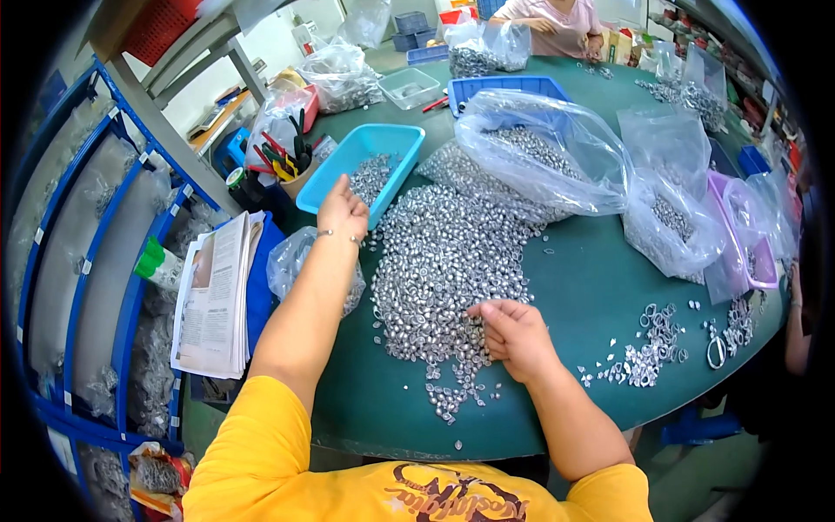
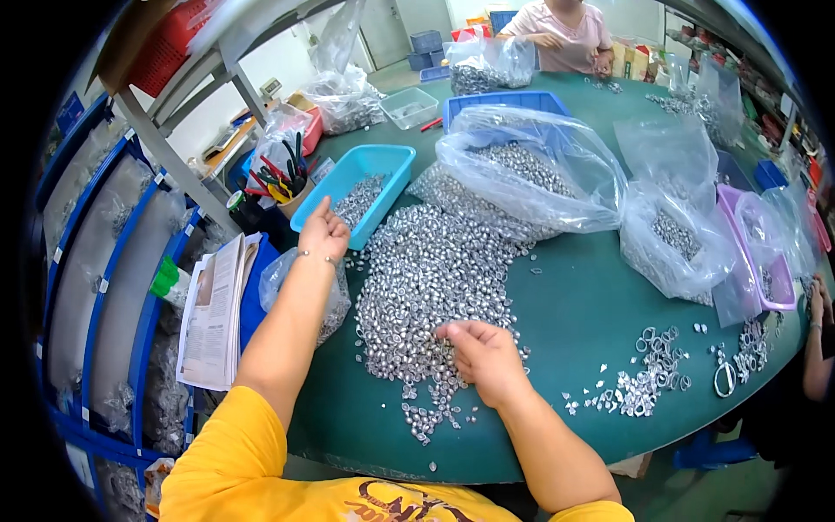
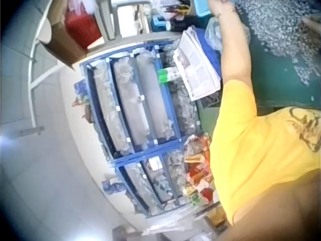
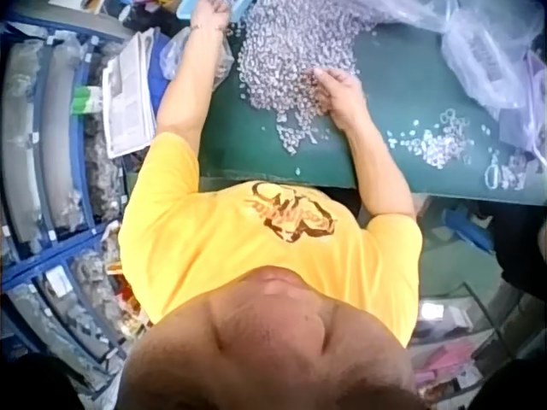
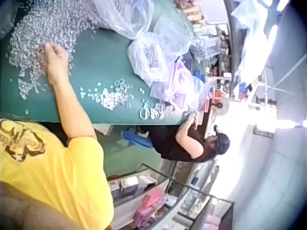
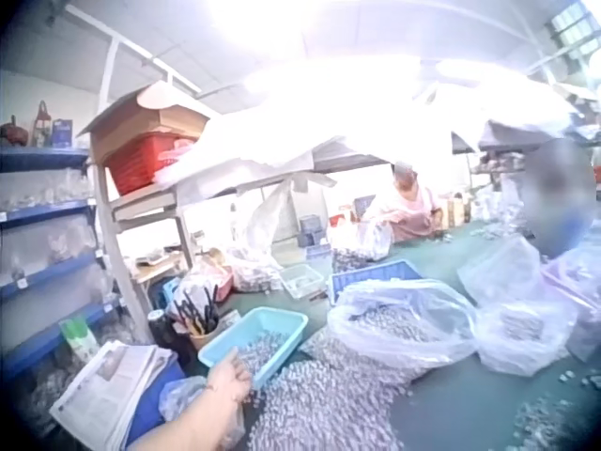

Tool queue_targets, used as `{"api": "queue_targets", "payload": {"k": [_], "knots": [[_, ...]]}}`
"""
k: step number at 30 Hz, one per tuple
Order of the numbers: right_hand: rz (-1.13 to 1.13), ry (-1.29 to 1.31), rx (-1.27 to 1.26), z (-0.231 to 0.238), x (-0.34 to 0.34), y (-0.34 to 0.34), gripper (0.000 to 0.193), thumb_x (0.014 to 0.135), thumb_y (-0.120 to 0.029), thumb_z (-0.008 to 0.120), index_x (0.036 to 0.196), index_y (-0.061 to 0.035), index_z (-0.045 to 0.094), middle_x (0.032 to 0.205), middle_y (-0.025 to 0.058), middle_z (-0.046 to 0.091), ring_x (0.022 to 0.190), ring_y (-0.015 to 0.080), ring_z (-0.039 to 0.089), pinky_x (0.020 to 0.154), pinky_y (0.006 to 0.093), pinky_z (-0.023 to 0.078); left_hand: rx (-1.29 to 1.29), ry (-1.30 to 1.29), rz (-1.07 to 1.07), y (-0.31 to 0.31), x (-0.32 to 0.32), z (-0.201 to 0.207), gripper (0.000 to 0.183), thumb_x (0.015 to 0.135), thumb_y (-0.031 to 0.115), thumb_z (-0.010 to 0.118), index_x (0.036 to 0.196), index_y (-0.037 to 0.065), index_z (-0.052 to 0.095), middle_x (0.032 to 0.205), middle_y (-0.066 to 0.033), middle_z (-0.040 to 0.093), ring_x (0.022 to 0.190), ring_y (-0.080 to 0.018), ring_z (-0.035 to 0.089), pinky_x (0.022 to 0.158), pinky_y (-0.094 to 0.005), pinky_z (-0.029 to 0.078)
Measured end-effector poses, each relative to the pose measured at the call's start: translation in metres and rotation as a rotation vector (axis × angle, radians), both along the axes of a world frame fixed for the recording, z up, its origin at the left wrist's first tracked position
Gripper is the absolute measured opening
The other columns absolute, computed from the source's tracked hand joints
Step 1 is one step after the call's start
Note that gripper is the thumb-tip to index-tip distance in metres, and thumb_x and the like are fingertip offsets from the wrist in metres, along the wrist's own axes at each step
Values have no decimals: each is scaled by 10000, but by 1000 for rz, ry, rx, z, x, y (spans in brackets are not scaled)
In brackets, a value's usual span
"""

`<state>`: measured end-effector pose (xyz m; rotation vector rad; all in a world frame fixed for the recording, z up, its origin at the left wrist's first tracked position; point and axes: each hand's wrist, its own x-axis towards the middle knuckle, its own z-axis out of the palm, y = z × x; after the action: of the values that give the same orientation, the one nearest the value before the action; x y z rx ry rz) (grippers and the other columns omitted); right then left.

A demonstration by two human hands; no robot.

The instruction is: The person sorts through a large pile of small metal parts on a green table by picking them up individually and moving them into different piles or containers.

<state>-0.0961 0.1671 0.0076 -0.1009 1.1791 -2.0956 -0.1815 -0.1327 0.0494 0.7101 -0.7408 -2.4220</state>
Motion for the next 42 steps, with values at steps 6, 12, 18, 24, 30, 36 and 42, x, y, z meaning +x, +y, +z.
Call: {"api": "queue_targets", "payload": {"k": [6, 12, 18, 24, 30, 36, 42], "knots": [[-73, -503, -405, -8, -11, 8, 342, 949, -302, 398, 998, 7, 536, 641, 9, 432, 491, 84, 353, 362, 204, 231, 194, 157, -400, 68, 38, 4, 139, 929, 137, 440, 998, 27, 490, 655, 10, 387, 512, -80, 339, 417, -212, 258], [-102, -507, -402, -7, -12, 3, 573, 959, -420, 252, 1148, 75, 469, 927, 157, 588, 836, 255, 605, 753, 360, 528, -195, 126, -630, 170, 82, 1, 365, 842, -3, 396, 1199, -29, 465, 1052, -169, 580, 916, -202, 553, 783, -283, 460], [-178, -470, -390, -15, -7, -4, 421, 954, -374, 320, 1033, -4, 505, 892, 100, 574, 788, 191, 593, 652, 282, 520, -555, 122, -752, 179, 106, -1, 333, 875, 63, 409, 1187, -15, 496, 1080, -160, 611, 918, -199, 589, 778, -288, 465], [-35, -529, -403, -13, -8, 4, 332, 918, -434, 444, 755, -146, 471, 536, -34, 331, 405, 71, 263, 335, 196, 187, -464, 162, -350, 136, 144, -17, 219, 876, 54, 477, 1080, 8, 544, 877, -70, 614, 711, -121, 551, 618, -231, 438], [-314, -368, -374, 47, -94, -5, 276, 935, -340, 449, 789, -106, 466, 637, 7, 459, 488, 126, 422, 410, 245, 370, -437, 8, -214, 87, 187, -51, 160, 874, 69, 476, 1020, 52, 540, 825, -33, 554, 669, -89, 478, 554, -213, 382], [-546, 30, -44, 86, -226, 30, 510, 916, -112, 327, 1368, 41, 146, 1388, 255, 234, 1246, 392, 295, 1030, 553, 253, -558, -20, -198, 93, 187, -67, 179, 881, 43, 460, 1040, 12, 537, 818, -51, 575, 639, -78, 482, 542, -197, 387], [-326, 521, 334, 53, -106, 27, 216, 883, -106, 486, 1027, 30, 570, 899, 103, 617, 833, 179, 601, 720, 290, 491, -831, -28, -338, 93, 195, -61, 157, 862, 13, 512, 1008, -3, 568, 868, -46, 609, 642, -52, 490, 580, -166, 396]]}}
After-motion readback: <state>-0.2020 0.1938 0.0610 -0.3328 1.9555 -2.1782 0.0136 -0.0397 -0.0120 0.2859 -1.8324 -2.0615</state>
